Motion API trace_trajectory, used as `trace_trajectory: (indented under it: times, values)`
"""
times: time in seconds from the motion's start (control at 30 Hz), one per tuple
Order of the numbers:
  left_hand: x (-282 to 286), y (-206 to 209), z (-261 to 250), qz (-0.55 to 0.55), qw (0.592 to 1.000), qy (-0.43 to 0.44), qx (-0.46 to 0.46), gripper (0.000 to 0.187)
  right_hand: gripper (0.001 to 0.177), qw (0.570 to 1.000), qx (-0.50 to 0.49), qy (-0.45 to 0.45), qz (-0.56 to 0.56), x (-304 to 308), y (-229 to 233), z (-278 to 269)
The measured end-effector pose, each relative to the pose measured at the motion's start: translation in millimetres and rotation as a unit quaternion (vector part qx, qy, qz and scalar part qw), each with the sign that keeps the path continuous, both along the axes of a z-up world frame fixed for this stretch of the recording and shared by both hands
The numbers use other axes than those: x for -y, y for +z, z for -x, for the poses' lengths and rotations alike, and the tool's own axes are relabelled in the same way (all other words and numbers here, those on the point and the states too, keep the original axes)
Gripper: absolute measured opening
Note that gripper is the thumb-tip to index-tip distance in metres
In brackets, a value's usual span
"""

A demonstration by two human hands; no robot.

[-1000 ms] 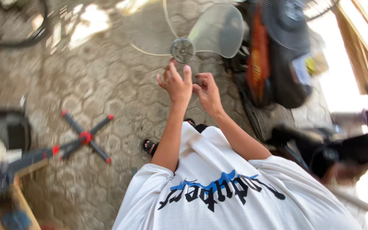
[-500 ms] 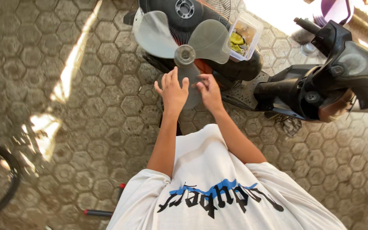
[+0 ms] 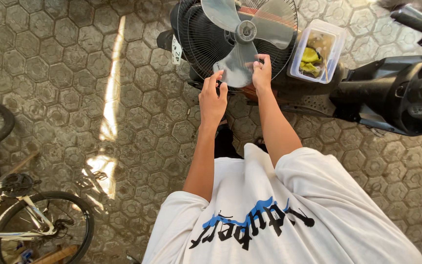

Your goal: The person cleans a standing fan by wiping the motor housing and blades with a yellow cloth. They rotate the fan head to access different areas and continue wiping each blade thoroughly.

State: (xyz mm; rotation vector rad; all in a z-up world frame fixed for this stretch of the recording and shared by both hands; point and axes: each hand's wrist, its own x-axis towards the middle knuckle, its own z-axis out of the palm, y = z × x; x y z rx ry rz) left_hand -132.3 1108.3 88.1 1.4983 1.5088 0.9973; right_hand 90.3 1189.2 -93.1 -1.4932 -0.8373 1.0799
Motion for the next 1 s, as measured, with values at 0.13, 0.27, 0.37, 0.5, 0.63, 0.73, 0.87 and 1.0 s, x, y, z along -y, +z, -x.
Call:
trace_trajectory:
  times: [0.13,0.27,0.37,0.5,0.63,0.73,0.87,1.0]
  values:
    - [-12.5,-14.4,-1.2,0.036,0.998,-0.022,-0.037,0.036,0.026,0.998,0.053,0.014,0.035,-9.9,-7.7,4.1]
    - [-19.6,-21.7,-10.9,0.087,0.994,-0.043,-0.04,0.037,0.047,0.985,0.146,0.063,0.062,-10.6,1.5,8.5]
    - [-20.7,-26.8,-30.3,0.091,0.992,-0.063,-0.056,0.036,0.055,0.964,0.258,0.059,-0.004,8.4,16.2,2.8]
    - [-20.7,-26.6,-62.6,0.072,0.991,-0.084,-0.074,0.037,0.05,0.952,0.286,0.051,-0.093,44.3,40.8,-16.1]
    - [-27.2,-23.7,-113.0,0.051,0.989,-0.108,-0.092,0.037,0.043,0.957,0.281,-0.036,-0.062,63.5,62.0,-81.0]
    - [-26.5,-22.6,-154.8,0.026,0.991,-0.107,-0.072,0.036,0.041,0.947,0.315,-0.064,-0.011,63.9,69.5,-142.6]
    - [-30.7,-17.7,-208.3,0.093,0.989,-0.11,-0.028,0.038,0.052,0.862,0.505,0.044,-0.027,24.1,67.0,-198.4]
    - [-25.9,-27.9,-253.7,0.102,0.988,-0.114,-0.023,0.039,0.076,0.822,0.532,0.192,0.071,5.6,49.6,-228.5]
